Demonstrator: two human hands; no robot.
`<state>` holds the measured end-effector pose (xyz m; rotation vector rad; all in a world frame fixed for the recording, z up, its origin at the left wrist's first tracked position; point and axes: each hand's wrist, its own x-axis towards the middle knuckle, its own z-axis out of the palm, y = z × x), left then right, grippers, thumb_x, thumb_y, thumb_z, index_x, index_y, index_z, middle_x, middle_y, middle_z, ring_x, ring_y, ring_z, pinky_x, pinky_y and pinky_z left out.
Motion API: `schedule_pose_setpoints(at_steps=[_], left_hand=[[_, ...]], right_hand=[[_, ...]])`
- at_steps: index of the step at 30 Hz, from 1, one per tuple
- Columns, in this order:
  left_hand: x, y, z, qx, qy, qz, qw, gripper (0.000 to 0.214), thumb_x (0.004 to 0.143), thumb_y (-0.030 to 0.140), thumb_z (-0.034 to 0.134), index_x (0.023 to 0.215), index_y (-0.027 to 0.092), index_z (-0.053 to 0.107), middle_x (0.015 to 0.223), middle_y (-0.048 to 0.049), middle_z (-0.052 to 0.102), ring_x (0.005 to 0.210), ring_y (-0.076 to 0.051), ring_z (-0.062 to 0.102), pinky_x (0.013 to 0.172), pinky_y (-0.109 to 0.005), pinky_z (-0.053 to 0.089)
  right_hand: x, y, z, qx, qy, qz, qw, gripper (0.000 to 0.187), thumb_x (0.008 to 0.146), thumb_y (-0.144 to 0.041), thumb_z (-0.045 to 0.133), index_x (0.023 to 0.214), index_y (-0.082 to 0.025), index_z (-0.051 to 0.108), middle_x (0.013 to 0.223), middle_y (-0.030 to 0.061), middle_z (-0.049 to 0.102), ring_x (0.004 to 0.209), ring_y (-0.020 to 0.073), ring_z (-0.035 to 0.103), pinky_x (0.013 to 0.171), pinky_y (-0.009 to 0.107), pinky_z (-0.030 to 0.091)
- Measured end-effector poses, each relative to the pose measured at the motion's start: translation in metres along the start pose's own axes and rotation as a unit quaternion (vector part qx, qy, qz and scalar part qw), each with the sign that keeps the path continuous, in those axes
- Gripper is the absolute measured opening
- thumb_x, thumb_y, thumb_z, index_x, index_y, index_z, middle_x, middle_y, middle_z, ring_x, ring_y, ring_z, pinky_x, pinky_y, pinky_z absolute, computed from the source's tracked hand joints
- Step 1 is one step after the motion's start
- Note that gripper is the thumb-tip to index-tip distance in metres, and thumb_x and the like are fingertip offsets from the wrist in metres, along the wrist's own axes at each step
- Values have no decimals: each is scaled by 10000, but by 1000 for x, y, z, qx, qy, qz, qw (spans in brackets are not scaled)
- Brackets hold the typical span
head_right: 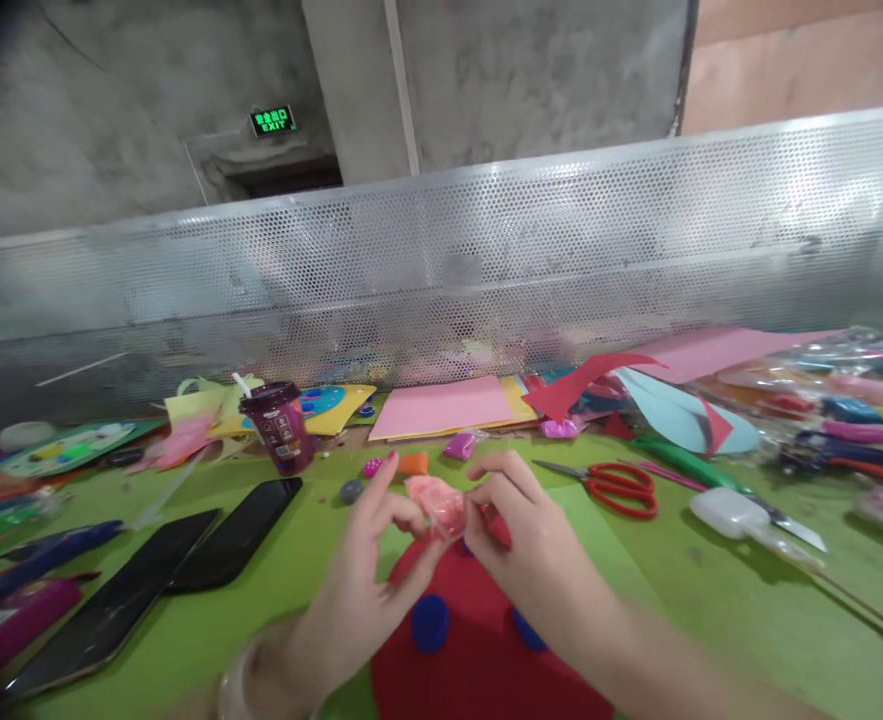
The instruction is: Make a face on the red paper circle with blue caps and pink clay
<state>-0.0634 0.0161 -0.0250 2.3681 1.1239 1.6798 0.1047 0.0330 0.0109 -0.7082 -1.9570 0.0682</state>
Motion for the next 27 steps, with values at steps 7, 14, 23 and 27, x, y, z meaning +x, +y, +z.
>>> schedule_pose_setpoints(at_steps=[7,14,23,27], left_hand=[[3,-12,-7,59,-45,-14,997,906,769,316,629,1409,258,-10,1103,-91,589,1046,-252,542,907,-482,428],[2,-11,-5,50,-111,-104,987,897,834,236,505,1381,238,-206,1004,-71,628,936,-233,581,836,-465,464],[2,-3,-8,61,-125,-73,988,762,804,95,446,1424,216,19,1085,-119,623,996,-233,582,843,-414,489],[-1,-1,-9,109,-133,-61,983,706,790,83,453,1416,235,163,1216,-139,569,1018,-252,588,844,-426,497]], right_hand=[[0,-8,1,119,-32,138,983,93,808,-154,506,730,-201,524,935,41,543,646,114,590,536,229,519],[1,2,0,27,-67,-36,997,174,863,-131,465,803,-200,614,1184,106,472,898,182,580,685,316,565],[0,9,-5,-61,-136,-48,988,188,869,-176,515,913,-205,696,1289,116,435,954,231,565,773,386,540],[1,8,-3,-18,-169,-16,985,173,801,-90,579,842,-218,686,1221,94,479,1019,220,553,795,341,541]])
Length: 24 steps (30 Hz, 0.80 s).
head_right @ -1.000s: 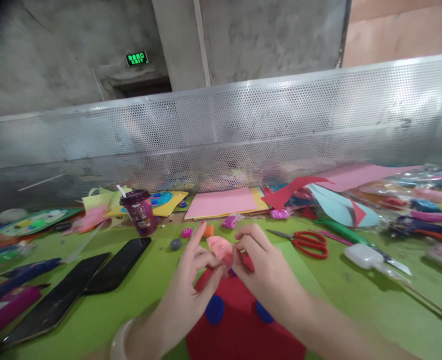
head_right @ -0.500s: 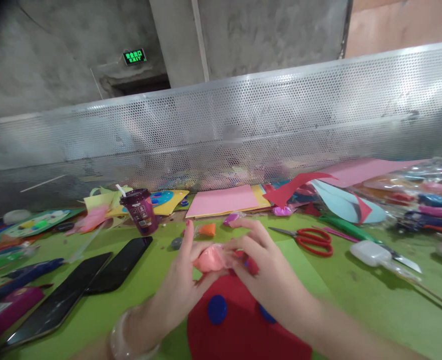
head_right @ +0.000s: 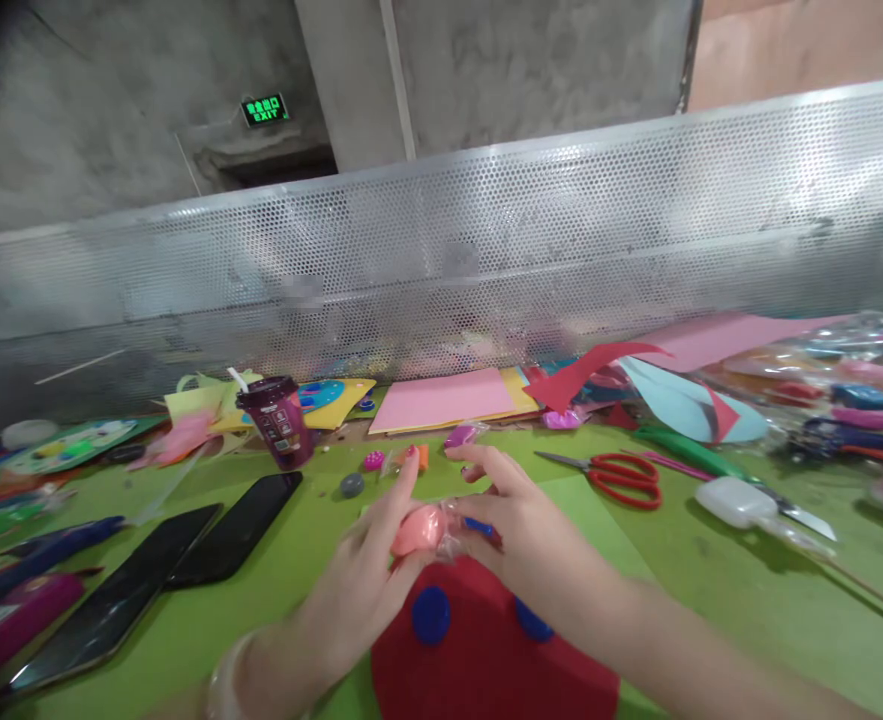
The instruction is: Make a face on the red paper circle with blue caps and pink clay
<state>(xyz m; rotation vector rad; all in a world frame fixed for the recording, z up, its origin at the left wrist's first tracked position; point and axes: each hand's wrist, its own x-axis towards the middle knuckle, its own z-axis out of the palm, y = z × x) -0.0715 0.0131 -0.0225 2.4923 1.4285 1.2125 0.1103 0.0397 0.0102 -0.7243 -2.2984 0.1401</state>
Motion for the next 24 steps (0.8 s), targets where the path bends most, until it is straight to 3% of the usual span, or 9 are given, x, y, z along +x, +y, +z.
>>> schedule_pose_setpoints(at_steps=[4,9,15,21,24], left_hand=[[0,1,-2,-12,5,9,1000,747,789,54,436,1426,255,102,1270,-122,536,1028,-221,586,858,-388,498],[-1,3,-4,-53,12,-9,998,731,818,85,415,1432,220,42,1024,-98,660,878,-179,615,827,-362,511],[-3,0,-1,-60,10,-12,998,679,836,125,403,1431,191,83,839,-73,667,733,-160,606,813,-359,504],[2,9,-4,-89,-1,-102,991,685,791,149,435,1420,168,166,798,-56,681,686,-166,608,705,-331,528],[7,15,-8,-150,-3,-126,981,751,779,136,462,1429,207,94,776,-5,694,661,-134,610,676,-266,522]], right_hand=[[-1,-5,3,60,0,51,997,145,781,-86,608,830,-213,659,1214,77,479,973,189,572,807,327,543],[-2,-9,3,71,16,48,996,65,802,-168,612,848,-206,637,1342,87,346,1046,200,530,823,322,539],[-5,-12,5,67,27,62,995,97,803,-207,602,897,-206,626,1271,99,417,1107,222,506,876,347,512],[-5,-19,5,76,53,67,993,75,803,-158,562,796,-212,614,1140,82,476,1118,229,471,887,385,494],[-3,-18,2,47,88,55,993,86,803,-166,560,776,-223,617,1102,79,478,1091,243,471,875,426,492]])
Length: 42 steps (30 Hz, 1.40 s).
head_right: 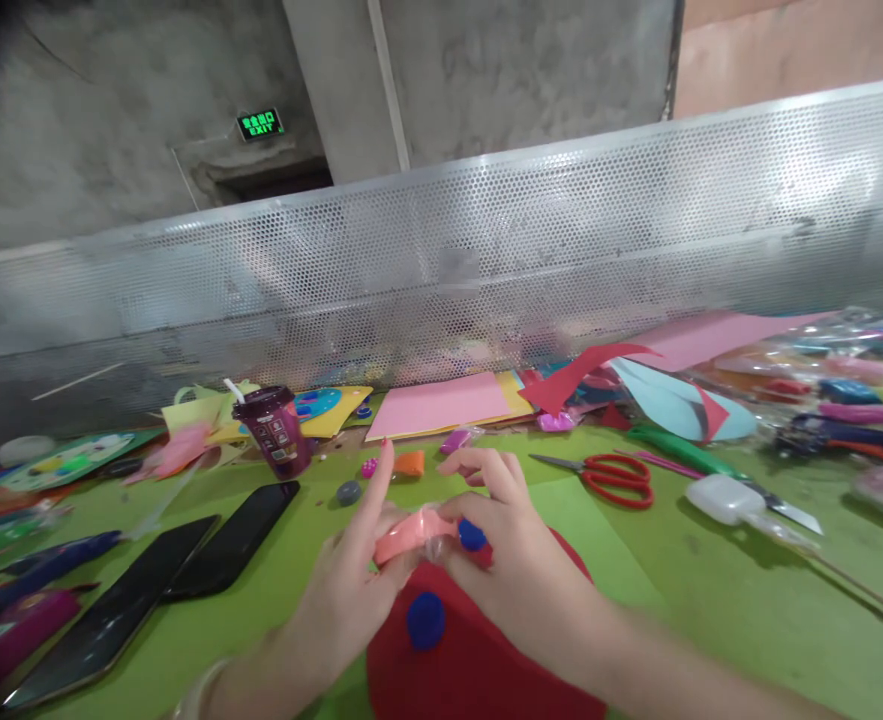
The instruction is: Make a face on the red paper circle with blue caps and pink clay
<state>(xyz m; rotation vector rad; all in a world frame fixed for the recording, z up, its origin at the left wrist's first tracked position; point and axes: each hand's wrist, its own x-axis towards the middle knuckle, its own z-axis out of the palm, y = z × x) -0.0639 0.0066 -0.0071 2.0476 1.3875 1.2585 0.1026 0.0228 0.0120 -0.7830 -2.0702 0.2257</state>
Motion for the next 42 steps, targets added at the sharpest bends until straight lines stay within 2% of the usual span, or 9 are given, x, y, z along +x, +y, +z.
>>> schedule_pose_setpoints(at_steps=[4,9,12,19,23,27,30,35,42], left_hand=[[4,2,-3,-31,-1,-26,999,798,796,231,538,1430,220,53,664,41,675,555,-120,572,620,-244,516],[3,-6,0,-9,-31,0,999,744,784,107,461,1427,239,111,858,-27,697,760,-158,624,767,-316,503],[3,-5,2,1,-54,-13,998,749,776,100,465,1426,241,121,887,-52,696,781,-184,631,729,-329,508],[5,4,-9,-231,-126,-68,962,668,800,313,590,1375,261,254,1006,-42,672,949,-199,625,839,-340,481],[0,-1,-12,-348,-191,-80,914,682,755,301,646,1347,237,313,998,-66,664,932,-209,637,809,-326,494],[-3,-5,-8,-410,-178,-115,887,641,712,390,656,1285,203,439,652,-7,636,656,-177,638,589,-266,499],[-3,-3,-8,-481,-160,-144,850,600,699,423,629,1227,164,515,496,24,551,469,-120,534,462,-215,437],[-4,-2,-11,-568,-176,-140,791,493,715,319,605,1176,146,573,416,32,508,376,-70,426,395,-158,342],[-1,-2,-14,-603,-190,-83,770,442,804,312,435,1153,92,594,353,27,455,284,-65,332,341,-180,245]], right_hand=[[7,4,-7,-37,35,-29,998,92,810,-183,564,774,-224,638,1109,85,470,1086,249,468,883,443,481],[11,8,-11,-49,-83,-34,995,93,742,-142,664,720,-233,656,1213,66,442,1143,274,429,874,448,488],[8,7,-6,-39,-89,-24,995,231,728,1,576,695,-218,642,1123,66,496,1095,246,468,850,399,499],[21,17,-21,-21,60,-37,997,203,840,-112,428,717,-197,564,897,67,532,861,186,545,751,333,488],[36,31,-48,-62,184,61,979,200,883,-316,466,748,-207,566,766,51,550,715,189,534,633,319,471],[33,29,-46,41,76,78,993,196,872,-347,477,868,-211,617,775,33,572,698,171,547,595,290,468],[25,22,-33,167,-8,108,980,245,842,-301,541,1077,-241,570,780,-1,584,701,143,570,649,280,488],[20,10,-27,249,20,138,958,124,821,-306,585,918,-236,620,680,-26,580,597,107,554,586,229,488],[20,-1,-31,180,51,114,976,134,846,-267,551,910,-275,669,776,-12,608,638,103,557,572,203,486]])
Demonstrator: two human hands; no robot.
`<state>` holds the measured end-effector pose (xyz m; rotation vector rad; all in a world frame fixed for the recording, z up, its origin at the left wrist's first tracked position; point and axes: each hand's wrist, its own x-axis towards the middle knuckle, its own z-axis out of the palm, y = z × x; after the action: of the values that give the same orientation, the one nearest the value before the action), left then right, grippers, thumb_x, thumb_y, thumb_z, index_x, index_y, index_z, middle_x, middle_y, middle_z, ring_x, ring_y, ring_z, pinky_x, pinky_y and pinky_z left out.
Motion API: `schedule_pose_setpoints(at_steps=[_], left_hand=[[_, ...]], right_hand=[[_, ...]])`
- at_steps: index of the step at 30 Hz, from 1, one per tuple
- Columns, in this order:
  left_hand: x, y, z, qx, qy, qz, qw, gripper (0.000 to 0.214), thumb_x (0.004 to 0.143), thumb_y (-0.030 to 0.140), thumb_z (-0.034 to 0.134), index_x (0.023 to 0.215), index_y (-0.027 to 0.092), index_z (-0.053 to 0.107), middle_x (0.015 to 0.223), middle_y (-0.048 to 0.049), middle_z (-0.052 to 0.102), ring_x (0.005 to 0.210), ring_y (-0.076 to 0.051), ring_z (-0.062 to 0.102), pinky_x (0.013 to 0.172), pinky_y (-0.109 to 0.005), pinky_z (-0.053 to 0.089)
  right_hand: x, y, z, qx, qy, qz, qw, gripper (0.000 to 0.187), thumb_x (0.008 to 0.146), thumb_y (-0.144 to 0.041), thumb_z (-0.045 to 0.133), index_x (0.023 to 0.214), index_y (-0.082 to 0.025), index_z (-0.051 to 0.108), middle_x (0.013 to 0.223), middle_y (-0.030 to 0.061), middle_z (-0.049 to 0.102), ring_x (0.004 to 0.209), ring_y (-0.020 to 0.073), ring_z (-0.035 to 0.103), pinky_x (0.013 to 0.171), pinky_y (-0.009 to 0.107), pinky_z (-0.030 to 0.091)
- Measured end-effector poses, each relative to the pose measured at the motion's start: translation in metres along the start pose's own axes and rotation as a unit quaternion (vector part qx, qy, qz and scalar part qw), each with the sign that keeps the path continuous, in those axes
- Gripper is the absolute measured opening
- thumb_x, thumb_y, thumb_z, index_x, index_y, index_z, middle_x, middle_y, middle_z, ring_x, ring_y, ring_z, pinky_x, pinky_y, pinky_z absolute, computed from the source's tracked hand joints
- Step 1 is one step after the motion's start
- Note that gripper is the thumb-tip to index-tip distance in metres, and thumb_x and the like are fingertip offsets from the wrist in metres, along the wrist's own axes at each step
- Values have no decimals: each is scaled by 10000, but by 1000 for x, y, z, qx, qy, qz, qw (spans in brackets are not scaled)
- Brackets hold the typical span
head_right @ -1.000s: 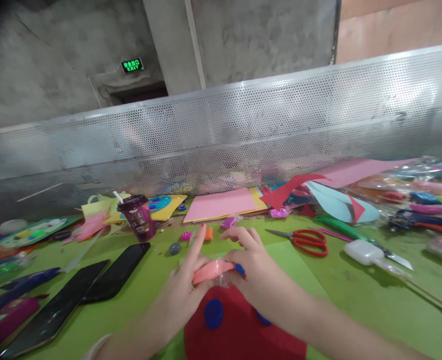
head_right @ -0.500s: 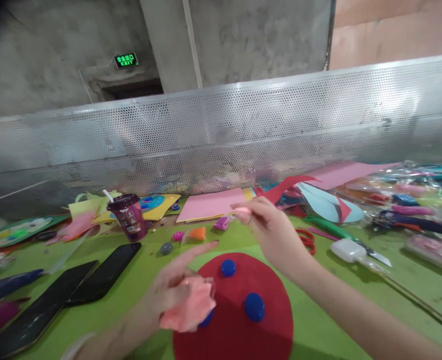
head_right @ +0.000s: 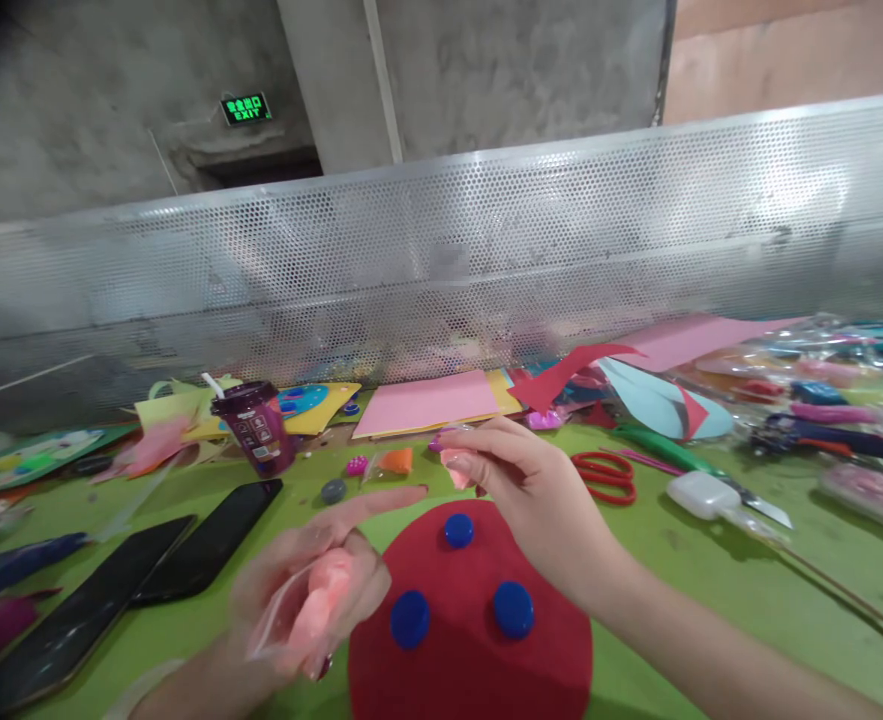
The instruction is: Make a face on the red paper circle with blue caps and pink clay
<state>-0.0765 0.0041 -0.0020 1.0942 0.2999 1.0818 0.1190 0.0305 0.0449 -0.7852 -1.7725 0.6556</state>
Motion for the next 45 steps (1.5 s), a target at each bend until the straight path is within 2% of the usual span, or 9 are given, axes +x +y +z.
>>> schedule_pose_setpoints(at_steps=[4,7,14,21,27,35,40,43,45], left_hand=[[2,3,3,-10,-21,24,999,400,812,300,417,1055,83,650,320,41,377,288,-66,286,352,-193,231],[3,4,4,-12,-17,25,999,371,802,296,434,1004,91,669,325,40,371,296,-65,283,358,-196,229],[1,2,4,3,-24,23,999,406,816,314,404,1025,74,655,328,39,369,281,-67,275,345,-205,212],[2,2,5,-7,-50,13,999,397,821,315,409,1053,95,644,317,44,381,275,-69,289,352,-195,231],[2,0,5,-20,-42,18,999,395,817,312,420,1048,85,645,320,48,374,278,-68,279,350,-196,232],[3,-3,4,-67,-64,31,995,441,826,285,342,1073,63,632,288,59,316,270,-76,267,347,-186,242],[5,-9,3,-157,-174,45,971,466,878,337,282,1161,138,594,245,74,300,217,-73,274,318,-165,236],[3,-12,6,-151,-114,34,981,438,874,359,312,1117,176,628,238,73,299,224,-66,263,348,-172,248],[1,-13,6,-131,-112,19,985,426,864,383,337,1111,198,630,243,74,308,231,-64,267,358,-179,252]], right_hand=[[-2,1,1,-20,5,2,1000,155,858,-312,541,943,-274,664,823,-1,605,654,110,564,595,218,500],[-3,3,2,-36,-8,6,999,183,859,-317,544,1006,-270,643,932,17,602,767,134,588,666,240,513],[-5,4,4,-90,-16,-16,996,181,848,-327,563,1016,-290,621,1066,20,591,968,193,570,775,297,512],[-8,6,4,-97,7,-50,994,200,870,-292,543,1064,-320,583,1062,8,570,918,172,574,728,276,509],[-8,6,6,-113,21,-94,989,181,859,-261,557,1031,-307,590,1038,-1,574,938,167,560,763,276,490],[-10,5,6,-120,6,-85,989,148,875,-248,517,988,-285,606,984,16,584,881,168,575,726,285,501],[-10,-1,6,-99,-21,-83,991,164,876,-230,489,947,-268,631,962,35,564,835,161,575,692,277,511],[-11,-4,8,-56,-39,-54,996,177,868,-251,502,981,-271,637,996,41,556,840,158,582,683,269,523],[-14,-6,9,-12,-57,-38,998,181,853,-273,533,1001,-282,637,1015,35,551,831,149,591,687,261,531]])
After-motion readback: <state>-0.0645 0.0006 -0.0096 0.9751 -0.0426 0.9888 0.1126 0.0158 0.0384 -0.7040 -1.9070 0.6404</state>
